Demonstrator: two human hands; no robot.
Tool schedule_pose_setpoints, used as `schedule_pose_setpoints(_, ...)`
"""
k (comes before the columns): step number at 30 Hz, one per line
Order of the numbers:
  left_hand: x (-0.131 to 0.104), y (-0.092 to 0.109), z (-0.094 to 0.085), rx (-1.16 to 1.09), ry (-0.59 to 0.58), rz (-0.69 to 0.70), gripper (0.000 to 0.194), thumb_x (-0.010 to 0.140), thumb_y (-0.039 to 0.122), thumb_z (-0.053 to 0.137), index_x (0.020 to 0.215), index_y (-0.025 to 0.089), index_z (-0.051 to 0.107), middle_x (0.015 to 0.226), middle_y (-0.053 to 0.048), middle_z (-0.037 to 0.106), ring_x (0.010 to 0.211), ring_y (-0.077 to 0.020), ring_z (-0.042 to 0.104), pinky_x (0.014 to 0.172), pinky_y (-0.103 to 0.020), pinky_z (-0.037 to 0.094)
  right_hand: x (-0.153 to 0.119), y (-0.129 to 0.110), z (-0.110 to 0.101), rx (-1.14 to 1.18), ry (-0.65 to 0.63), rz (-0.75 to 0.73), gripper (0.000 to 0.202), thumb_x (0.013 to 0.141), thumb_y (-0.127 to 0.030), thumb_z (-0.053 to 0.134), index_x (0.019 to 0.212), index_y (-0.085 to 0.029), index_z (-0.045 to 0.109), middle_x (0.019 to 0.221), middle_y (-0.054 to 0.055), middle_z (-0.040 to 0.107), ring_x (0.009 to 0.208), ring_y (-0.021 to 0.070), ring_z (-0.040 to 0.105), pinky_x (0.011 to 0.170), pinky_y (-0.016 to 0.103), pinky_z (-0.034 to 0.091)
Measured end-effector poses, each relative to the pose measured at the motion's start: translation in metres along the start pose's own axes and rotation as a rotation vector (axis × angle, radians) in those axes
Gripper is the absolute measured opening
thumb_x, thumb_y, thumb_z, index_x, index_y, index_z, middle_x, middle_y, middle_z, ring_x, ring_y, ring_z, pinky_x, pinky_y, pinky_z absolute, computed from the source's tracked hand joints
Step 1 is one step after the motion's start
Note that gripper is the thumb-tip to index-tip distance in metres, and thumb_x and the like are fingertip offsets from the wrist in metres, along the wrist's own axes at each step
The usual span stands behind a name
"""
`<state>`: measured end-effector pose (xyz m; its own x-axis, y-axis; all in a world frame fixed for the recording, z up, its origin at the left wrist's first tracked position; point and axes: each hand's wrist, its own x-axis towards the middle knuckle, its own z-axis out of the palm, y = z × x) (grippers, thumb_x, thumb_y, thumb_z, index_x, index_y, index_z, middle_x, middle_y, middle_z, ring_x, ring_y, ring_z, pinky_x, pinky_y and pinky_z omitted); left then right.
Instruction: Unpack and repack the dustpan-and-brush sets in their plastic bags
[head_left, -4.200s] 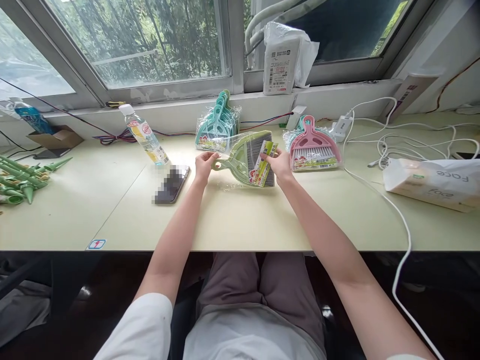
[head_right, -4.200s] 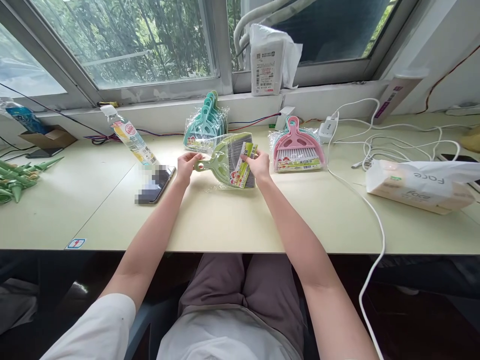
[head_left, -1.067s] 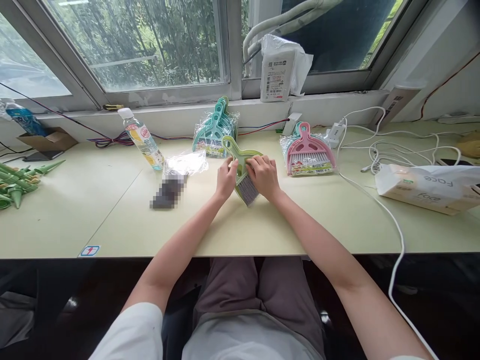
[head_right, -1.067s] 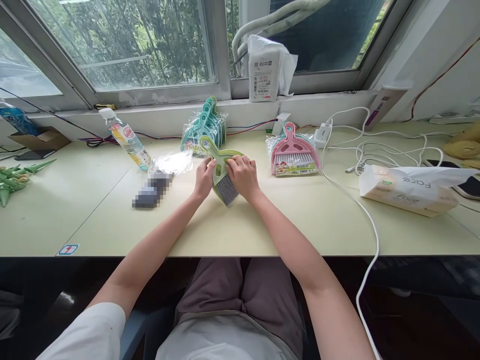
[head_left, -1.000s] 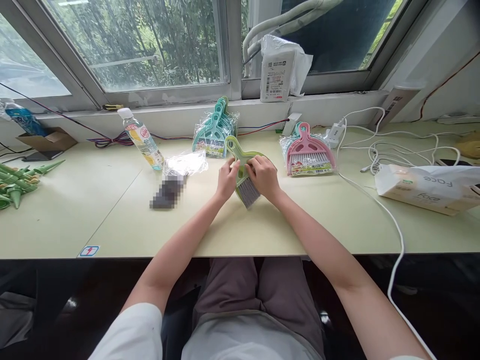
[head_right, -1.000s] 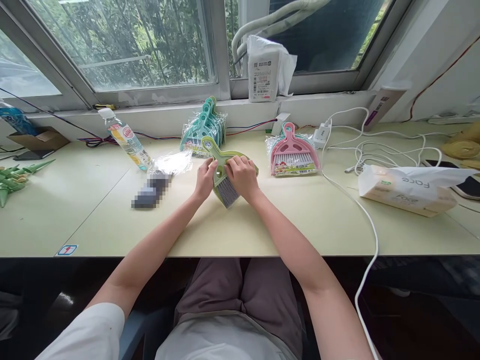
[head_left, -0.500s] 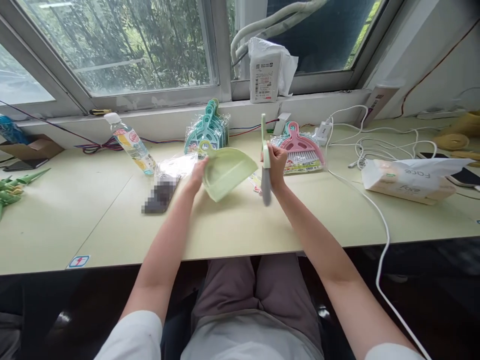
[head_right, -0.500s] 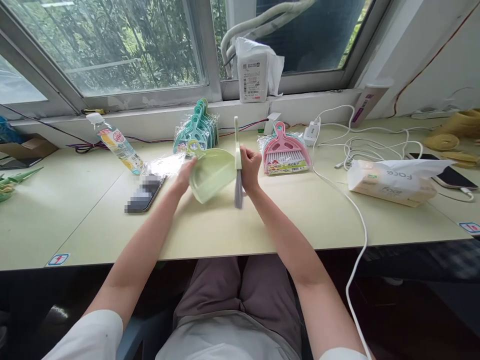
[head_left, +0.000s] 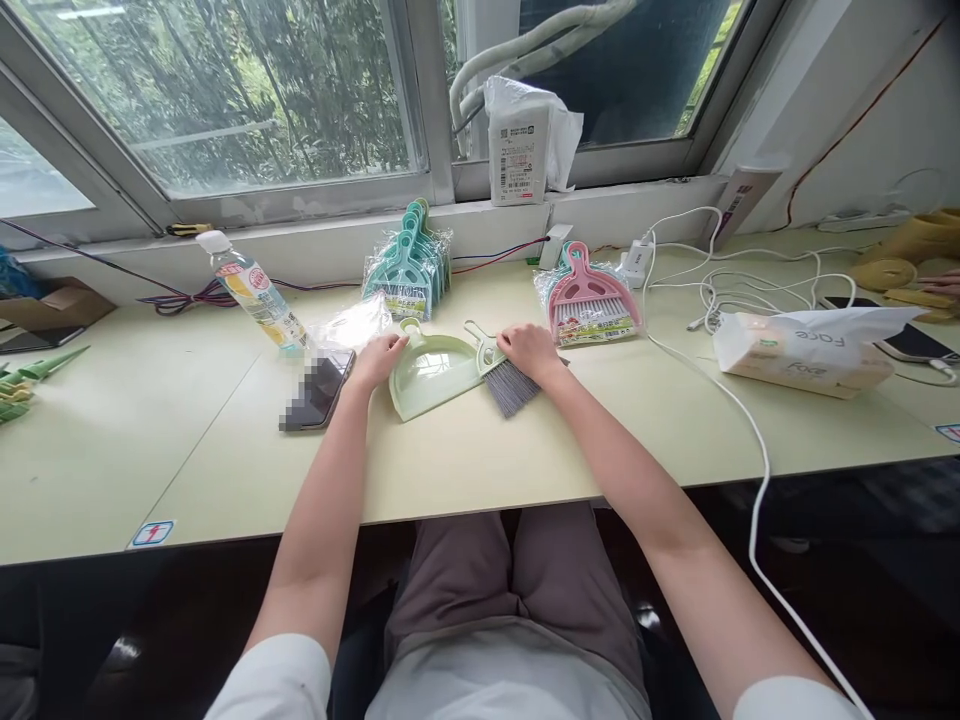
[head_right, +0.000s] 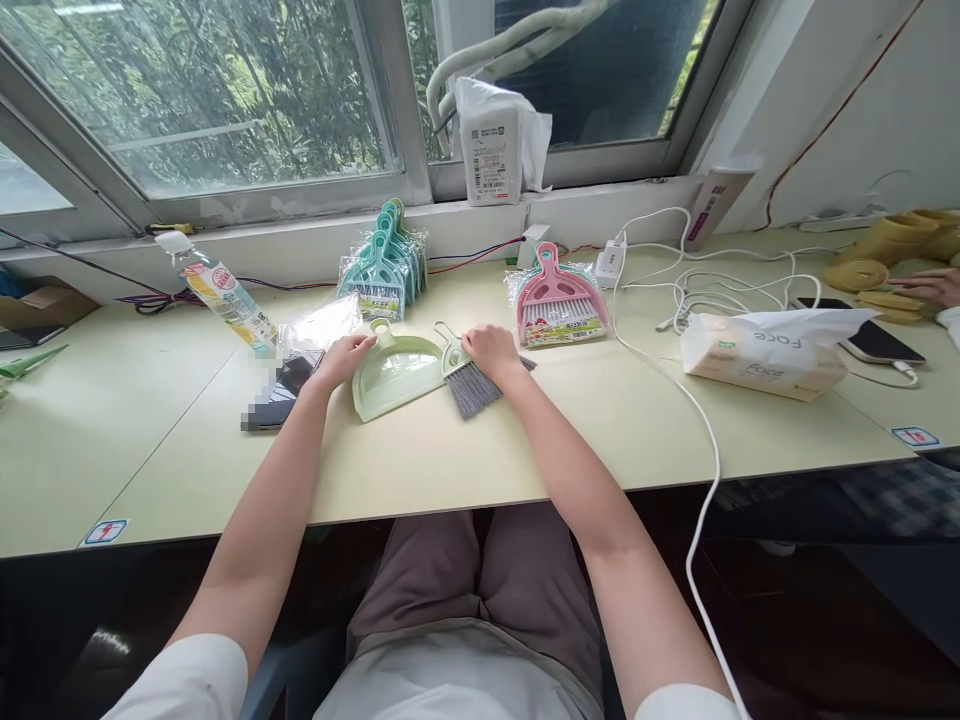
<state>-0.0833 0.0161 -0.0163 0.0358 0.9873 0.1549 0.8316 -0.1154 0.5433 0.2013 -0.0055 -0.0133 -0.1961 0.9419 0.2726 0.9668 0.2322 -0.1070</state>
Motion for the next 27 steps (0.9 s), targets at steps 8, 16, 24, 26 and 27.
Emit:
schedule_pose_setpoints(8,0.004,-0.009,0.001,0.164,0.0,-0.027,0.05,0.094,0.05,0.027,0.078,0.019,0.062,0.094,-0.015,0.068,0.09,-0.029,0.059,0.075,-0.034,0.039,-0.001,0.002,-0.003,-0.007,0.051,0.061,0.041,0.097,-0.036,0.037,0.097,-0.019,0.074,0.099,0.012,0.073,0.088,0.0241,0.067,0.069,0.029,0.041)
schedule_pose_setpoints(16,0.003,-0.006,-0.001,0.153,-0.014,-0.017,0.04,0.093,0.039,0.033,0.078,0.02,0.065,0.099,-0.014,0.069,0.092,-0.0278,0.06,0.076,-0.033,0.04,0.001,-0.002,-0.006,-0.001,-0.032,0.092,0.041,0.086,-0.054,0.052,0.092,-0.022,0.077,0.093,0.012,0.074,0.089,0.0243,0.067,0.072,0.03,0.042)
schedule_pose_setpoints(24,-0.007,0.005,-0.004,0.143,-0.044,0.126,0.027,0.083,0.04,0.049,0.066,0.02,0.056,0.074,-0.004,0.063,0.07,-0.0183,0.053,0.062,-0.028,0.034,0.001,-0.005,-0.007,0.1,-0.068,0.08,0.028,0.077,-0.046,0.063,0.092,-0.027,0.076,0.098,0.005,0.074,0.092,0.0214,0.066,0.075,0.028,0.043)
schedule_pose_setpoints(26,-0.009,0.01,-0.002,0.189,-0.014,0.131,0.022,0.081,0.035,0.051,0.066,0.02,0.056,0.074,-0.004,0.063,0.07,-0.0182,0.053,0.062,-0.028,0.033,0.001,-0.006,-0.005,0.112,-0.028,0.064,0.026,0.077,-0.045,0.063,0.091,-0.026,0.074,0.101,0.004,0.073,0.092,0.0212,0.066,0.075,0.028,0.043)
schedule_pose_setpoints(27,-0.01,0.012,0.0,0.207,0.002,0.12,0.021,0.081,0.033,0.05,0.065,0.021,0.056,0.075,-0.005,0.064,0.071,-0.0189,0.053,0.062,-0.028,0.032,0.001,-0.007,-0.003,0.12,-0.006,0.053,0.026,0.078,-0.046,0.062,0.091,-0.026,0.074,0.103,0.004,0.073,0.091,0.0212,0.066,0.074,0.029,0.043)
